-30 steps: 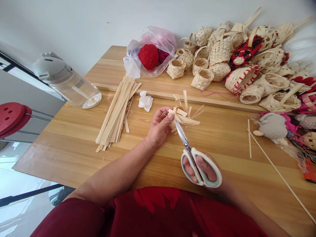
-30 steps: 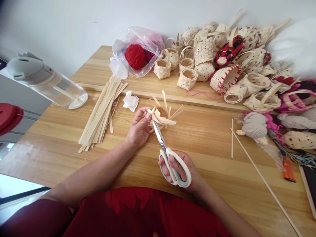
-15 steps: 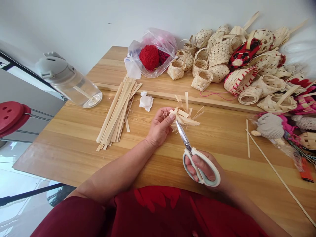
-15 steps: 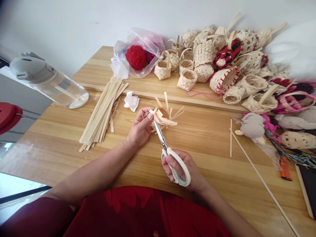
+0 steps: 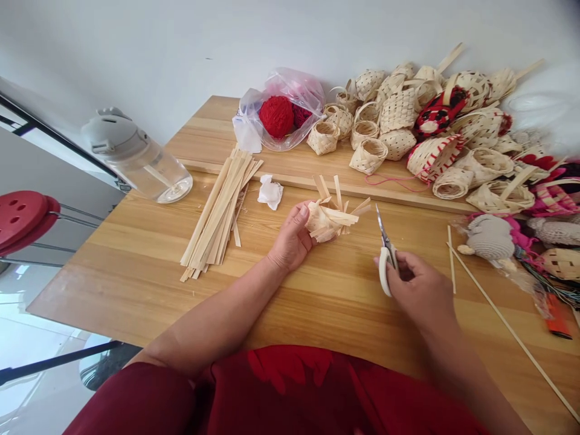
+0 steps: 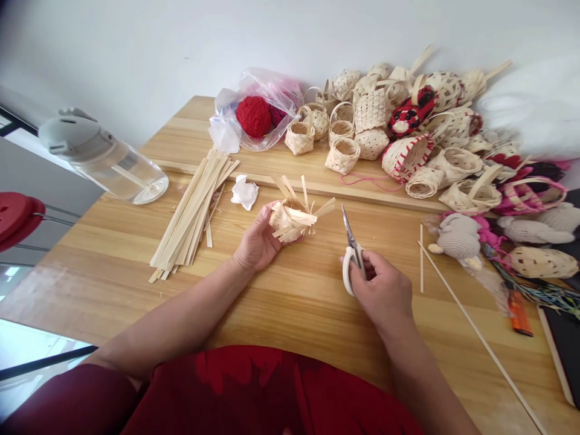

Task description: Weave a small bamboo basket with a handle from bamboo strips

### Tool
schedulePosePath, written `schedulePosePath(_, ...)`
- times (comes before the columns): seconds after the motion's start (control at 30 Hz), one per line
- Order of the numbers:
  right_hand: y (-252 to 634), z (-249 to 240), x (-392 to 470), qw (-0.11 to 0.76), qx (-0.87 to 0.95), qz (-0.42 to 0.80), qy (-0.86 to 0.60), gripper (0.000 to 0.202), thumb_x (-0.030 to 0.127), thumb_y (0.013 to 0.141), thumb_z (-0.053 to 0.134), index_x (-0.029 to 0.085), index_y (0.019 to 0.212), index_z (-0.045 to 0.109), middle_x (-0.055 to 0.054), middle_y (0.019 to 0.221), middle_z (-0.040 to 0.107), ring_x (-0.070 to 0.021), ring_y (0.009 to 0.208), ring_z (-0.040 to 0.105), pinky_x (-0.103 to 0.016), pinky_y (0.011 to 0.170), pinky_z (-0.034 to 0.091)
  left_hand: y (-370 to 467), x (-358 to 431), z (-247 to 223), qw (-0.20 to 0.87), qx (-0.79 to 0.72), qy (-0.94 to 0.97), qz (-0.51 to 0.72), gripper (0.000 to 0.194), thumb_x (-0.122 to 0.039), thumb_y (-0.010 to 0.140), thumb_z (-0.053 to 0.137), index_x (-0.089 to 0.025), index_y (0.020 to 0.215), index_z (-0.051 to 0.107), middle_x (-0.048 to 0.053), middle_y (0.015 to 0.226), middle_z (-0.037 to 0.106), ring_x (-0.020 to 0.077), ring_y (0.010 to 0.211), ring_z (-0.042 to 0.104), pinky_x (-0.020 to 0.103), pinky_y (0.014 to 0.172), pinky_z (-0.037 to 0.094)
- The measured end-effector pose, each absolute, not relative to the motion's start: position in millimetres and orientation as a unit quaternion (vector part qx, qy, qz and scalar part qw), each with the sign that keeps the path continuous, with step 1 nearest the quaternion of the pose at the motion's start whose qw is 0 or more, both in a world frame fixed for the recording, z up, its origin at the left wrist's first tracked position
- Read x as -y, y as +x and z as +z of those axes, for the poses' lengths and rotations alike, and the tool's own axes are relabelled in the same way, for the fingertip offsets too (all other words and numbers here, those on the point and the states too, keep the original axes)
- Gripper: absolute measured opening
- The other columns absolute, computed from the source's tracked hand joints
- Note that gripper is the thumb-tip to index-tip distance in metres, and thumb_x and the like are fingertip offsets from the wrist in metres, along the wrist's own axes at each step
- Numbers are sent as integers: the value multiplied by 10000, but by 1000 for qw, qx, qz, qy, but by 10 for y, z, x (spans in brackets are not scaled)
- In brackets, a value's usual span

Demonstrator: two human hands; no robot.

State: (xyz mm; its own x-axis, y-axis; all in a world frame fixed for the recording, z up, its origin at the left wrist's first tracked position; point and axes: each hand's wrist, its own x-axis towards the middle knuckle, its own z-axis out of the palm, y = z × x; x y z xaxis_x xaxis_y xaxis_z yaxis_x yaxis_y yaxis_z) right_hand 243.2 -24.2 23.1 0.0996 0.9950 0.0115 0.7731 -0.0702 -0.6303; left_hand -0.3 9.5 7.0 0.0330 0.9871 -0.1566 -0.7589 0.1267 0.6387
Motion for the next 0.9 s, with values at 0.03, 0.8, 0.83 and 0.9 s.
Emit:
schedulePosePath(0.03,2485,233,193,213,640,176,-717,292,505,828,679,231,908,741,-35,704,692,-202,657,606,-309,617,398,-5,-95,59,695,-290,199,627,535,-520,730,853,-226,1106,612,28,1083,710,219,938,718,425,865,623)
schedulePosePath(0.8,2416,385,118,416,679,275,-539,800,489,769,821,276,1469,498,-146,1466,566,-316,1281,583,-446,922,537,27,-43,52,765,-237,242,548,489,-339,770,838,-263,1198,614,31,1099,696,209,895,694,374,730,635)
schedulePosePath(0.83,2282,372,121,416,668,343,-513,942,479,709,876,297,1514,421,-146,1526,504,-320,1342,540,-455,959,534,33,-38,50,769,-234,242,543,487,-345,774,833,-260,1201,616,37,1109,699,215,906,694,368,726,631)
schedulePosePath(0.9,2042,311,109,439,616,455,-470,1079,461,632,932,310,1528,350,-146,1531,487,-311,1355,533,-468,1015,525,45,-31,45,773,-229,240,541,486,-351,783,823,-259,1213,617,38,1121,701,208,912,693,338,719,621)
